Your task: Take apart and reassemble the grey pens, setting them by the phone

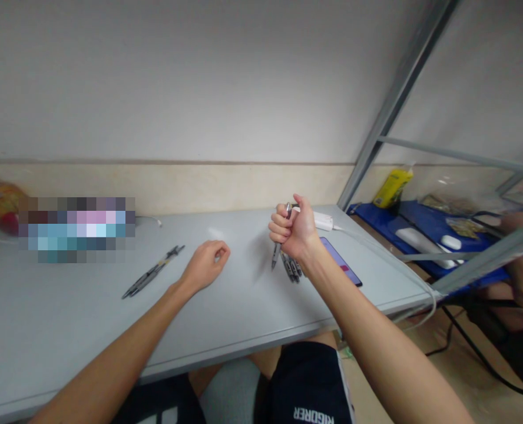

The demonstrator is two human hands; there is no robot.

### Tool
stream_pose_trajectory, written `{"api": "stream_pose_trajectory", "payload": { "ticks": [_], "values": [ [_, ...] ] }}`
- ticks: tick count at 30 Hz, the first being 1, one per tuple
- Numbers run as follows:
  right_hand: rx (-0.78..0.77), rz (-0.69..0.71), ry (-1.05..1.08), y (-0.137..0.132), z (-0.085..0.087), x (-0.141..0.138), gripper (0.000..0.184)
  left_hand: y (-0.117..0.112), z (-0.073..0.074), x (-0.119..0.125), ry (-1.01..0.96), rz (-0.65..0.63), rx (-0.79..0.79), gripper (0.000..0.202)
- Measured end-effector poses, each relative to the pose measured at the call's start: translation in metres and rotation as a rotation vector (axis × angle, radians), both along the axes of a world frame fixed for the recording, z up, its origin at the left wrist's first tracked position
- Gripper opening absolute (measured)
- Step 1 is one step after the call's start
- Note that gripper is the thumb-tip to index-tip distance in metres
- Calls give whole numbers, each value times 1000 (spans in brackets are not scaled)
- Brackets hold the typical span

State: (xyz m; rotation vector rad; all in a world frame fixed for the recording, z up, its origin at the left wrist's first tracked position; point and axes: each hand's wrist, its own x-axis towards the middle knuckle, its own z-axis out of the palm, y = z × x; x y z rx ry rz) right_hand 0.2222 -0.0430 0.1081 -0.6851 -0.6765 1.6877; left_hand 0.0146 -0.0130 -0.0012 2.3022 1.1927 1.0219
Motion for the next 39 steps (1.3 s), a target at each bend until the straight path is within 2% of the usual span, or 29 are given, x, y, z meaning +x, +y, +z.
{"api": "stream_pose_trajectory", "payload": {
  "ticks": [5,10,15,19,26,30,35,39],
  "values": [
    [-16,-17,-27,0,0,-1,35,0,-1,0,95,0,30,14],
    [18,-3,13,-1,-2,-1,44,-1,0,1,138,-3,24,17],
    [-4,-13,1,-1,-6,-2,34,-3,2,2,191,13,-7,19],
    [11,-12,14,0,-7,-4,38,-3,3,2,227,21,3,19],
    [-9,-34,4,-1,-9,-8,32,-1,2,0,247,14,6,19],
    [-9,-37,-1,-3,-11,-8,37,-1,0,0,256,4,3,19],
    [-36,-44,-50,-3,-14,-10,31,-1,0,1,264,-18,-1,18],
    [-15,-46,-19,-4,-12,-12,35,-2,0,1,256,-20,-3,18]
  ]
}}
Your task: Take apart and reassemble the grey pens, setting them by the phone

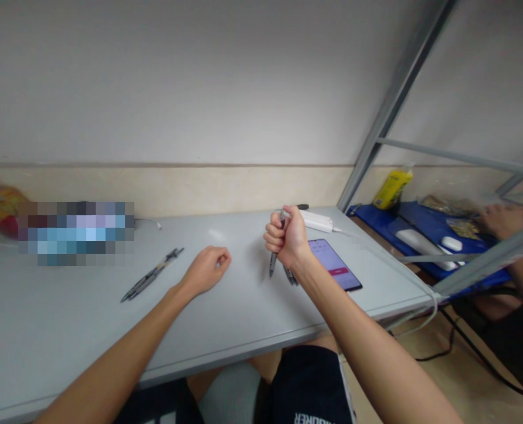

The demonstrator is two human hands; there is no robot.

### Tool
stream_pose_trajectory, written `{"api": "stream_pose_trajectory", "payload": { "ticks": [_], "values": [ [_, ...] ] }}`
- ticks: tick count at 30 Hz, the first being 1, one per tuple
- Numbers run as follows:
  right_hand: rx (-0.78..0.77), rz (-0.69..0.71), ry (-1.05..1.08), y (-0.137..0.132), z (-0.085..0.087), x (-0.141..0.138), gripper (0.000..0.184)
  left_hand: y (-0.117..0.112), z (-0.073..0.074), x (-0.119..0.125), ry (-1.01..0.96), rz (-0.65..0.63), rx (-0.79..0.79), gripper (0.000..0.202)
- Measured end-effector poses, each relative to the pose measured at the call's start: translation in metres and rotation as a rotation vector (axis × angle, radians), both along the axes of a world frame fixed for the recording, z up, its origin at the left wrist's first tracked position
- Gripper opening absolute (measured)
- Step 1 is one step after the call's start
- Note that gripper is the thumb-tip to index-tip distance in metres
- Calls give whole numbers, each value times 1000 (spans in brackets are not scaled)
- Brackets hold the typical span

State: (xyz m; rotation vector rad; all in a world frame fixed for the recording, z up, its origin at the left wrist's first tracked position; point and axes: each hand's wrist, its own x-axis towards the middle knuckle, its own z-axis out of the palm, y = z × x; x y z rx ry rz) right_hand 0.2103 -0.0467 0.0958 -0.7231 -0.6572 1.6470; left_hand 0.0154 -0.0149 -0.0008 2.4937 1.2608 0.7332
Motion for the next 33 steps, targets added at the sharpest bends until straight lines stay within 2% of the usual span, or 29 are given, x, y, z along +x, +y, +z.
{"api": "stream_pose_trajectory", "payload": {
  "ticks": [6,11,13,16,20,25,28,30,33],
  "values": [
    [-17,-9,-21,0,-1,1,32,0,0,1,4,-6,-4,18],
    [-42,58,-52,3,-8,3,40,1,-3,0,15,-8,35,18],
    [-65,59,-87,5,-12,1,38,3,-3,-2,27,17,90,16],
    [-59,-16,-185,8,-21,-3,28,4,-4,-6,47,108,160,16],
    [-27,-19,-332,8,-33,-6,22,6,-7,-9,37,161,139,18],
    [100,-43,-720,9,-54,-2,16,5,-8,-6,33,149,73,18],
    [224,-117,-1106,11,-66,1,12,5,-8,-5,29,143,39,17],
    [274,-175,-1348,11,-71,1,12,5,-8,-5,35,136,25,17],
    [301,-232,-1586,8,-72,-1,17,4,-7,-5,46,129,21,16]
  ]
}}
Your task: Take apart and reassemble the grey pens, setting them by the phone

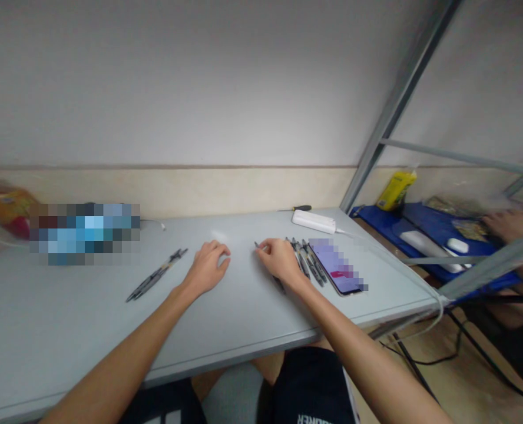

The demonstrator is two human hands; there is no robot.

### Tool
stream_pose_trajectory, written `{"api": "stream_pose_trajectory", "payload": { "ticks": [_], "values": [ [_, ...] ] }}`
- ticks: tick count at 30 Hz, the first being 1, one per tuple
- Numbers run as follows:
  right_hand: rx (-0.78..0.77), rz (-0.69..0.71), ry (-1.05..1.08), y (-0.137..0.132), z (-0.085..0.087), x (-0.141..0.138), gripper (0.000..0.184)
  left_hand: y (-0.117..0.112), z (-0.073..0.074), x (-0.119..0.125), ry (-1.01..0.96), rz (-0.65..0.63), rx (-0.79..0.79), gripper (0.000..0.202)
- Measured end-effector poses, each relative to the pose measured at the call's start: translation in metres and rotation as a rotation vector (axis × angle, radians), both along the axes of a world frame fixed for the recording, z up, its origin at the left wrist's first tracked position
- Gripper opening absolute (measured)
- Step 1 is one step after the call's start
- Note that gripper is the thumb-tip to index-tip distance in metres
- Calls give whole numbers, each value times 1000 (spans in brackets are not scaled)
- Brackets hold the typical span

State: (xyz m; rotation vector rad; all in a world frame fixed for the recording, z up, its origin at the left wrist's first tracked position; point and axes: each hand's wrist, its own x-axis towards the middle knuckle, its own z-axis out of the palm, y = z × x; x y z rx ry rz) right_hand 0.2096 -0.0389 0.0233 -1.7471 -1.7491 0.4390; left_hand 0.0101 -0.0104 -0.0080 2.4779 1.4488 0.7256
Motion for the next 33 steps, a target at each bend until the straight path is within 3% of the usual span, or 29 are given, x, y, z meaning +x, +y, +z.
{"api": "stream_pose_trajectory", "payload": {
  "ticks": [6,8,11,14,18,23,27,33],
  "values": [
    [59,-105,-322,-1,-1,2,23,0,0,0,14,0,-8,17],
    [94,-182,-368,2,-2,10,24,-1,1,0,20,-5,-10,17],
    [95,-327,-354,6,-2,25,42,-4,5,1,59,19,-4,18],
    [93,-373,-329,6,-1,35,49,-8,11,1,160,174,50,21],
    [126,-323,-326,2,-3,35,41,-9,21,-8,264,528,114,33],
    [194,-235,-319,-4,-8,23,34,-2,26,-28,307,652,-32,34],
    [232,-163,-271,-13,-11,11,31,5,24,-36,268,557,-80,32],
    [315,40,-228,-34,-19,-13,29,4,15,-13,-113,-60,-89,30]
  ]
}}
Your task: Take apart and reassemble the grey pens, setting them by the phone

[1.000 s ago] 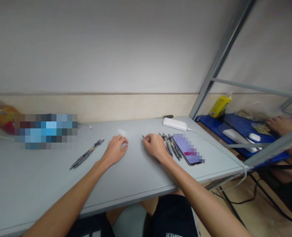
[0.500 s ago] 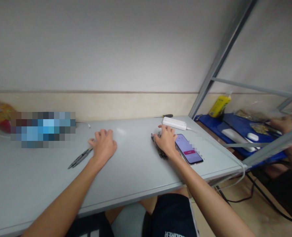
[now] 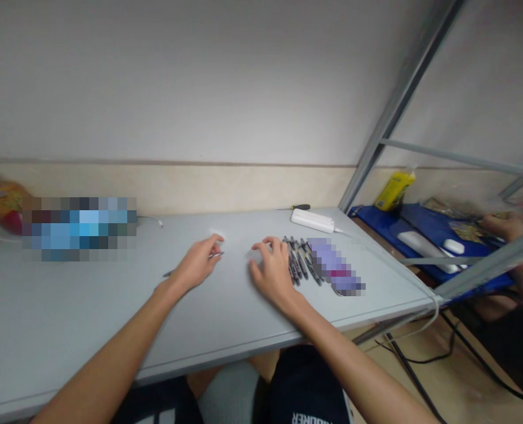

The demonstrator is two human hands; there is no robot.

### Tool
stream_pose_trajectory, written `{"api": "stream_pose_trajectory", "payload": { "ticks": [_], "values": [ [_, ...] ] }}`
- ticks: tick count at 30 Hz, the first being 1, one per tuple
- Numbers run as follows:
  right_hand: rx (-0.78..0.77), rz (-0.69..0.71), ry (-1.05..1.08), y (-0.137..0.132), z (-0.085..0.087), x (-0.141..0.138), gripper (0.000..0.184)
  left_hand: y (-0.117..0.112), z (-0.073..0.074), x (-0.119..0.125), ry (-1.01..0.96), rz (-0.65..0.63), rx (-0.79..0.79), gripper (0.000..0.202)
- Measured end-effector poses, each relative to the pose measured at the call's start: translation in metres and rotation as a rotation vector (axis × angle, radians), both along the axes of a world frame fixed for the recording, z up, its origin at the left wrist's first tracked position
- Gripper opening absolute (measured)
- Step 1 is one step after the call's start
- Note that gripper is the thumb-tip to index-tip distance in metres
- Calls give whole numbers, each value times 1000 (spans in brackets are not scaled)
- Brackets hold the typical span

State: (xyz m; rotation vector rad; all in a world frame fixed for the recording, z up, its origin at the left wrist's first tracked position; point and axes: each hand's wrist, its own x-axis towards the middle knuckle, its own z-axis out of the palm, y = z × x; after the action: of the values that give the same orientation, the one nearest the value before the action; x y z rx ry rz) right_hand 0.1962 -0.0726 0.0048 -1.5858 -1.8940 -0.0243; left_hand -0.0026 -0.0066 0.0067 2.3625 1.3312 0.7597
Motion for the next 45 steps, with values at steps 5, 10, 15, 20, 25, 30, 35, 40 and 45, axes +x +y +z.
{"api": "stream_pose_trajectory", "payload": {
  "ticks": [5,10,15,20,25,30,35,40,45],
  "values": [
    [-29,114,-42,-6,-5,-9,27,-10,-1,21,-44,-171,11,15],
    [-41,130,-45,-5,-6,-7,23,-1,-2,8,98,-33,128,10],
    [-41,140,-44,-5,-6,-7,21,17,-10,-17,220,223,167,16],
    [-40,139,-51,-5,-7,-7,22,17,-10,-26,290,488,92,20],
    [-43,143,-53,-5,-10,-6,22,5,-1,-18,366,639,72,31],
    [-46,142,-54,-4,-12,-5,20,-2,7,-14,470,683,45,38],
    [-47,140,-56,-4,-12,-5,19,0,8,-17,494,634,-19,33],
    [-56,140,-40,-5,-10,-5,19,2,8,-20,449,570,29,29],
    [-29,157,49,-4,-9,-5,20,-1,13,-15,375,473,236,24]
  ]
}}
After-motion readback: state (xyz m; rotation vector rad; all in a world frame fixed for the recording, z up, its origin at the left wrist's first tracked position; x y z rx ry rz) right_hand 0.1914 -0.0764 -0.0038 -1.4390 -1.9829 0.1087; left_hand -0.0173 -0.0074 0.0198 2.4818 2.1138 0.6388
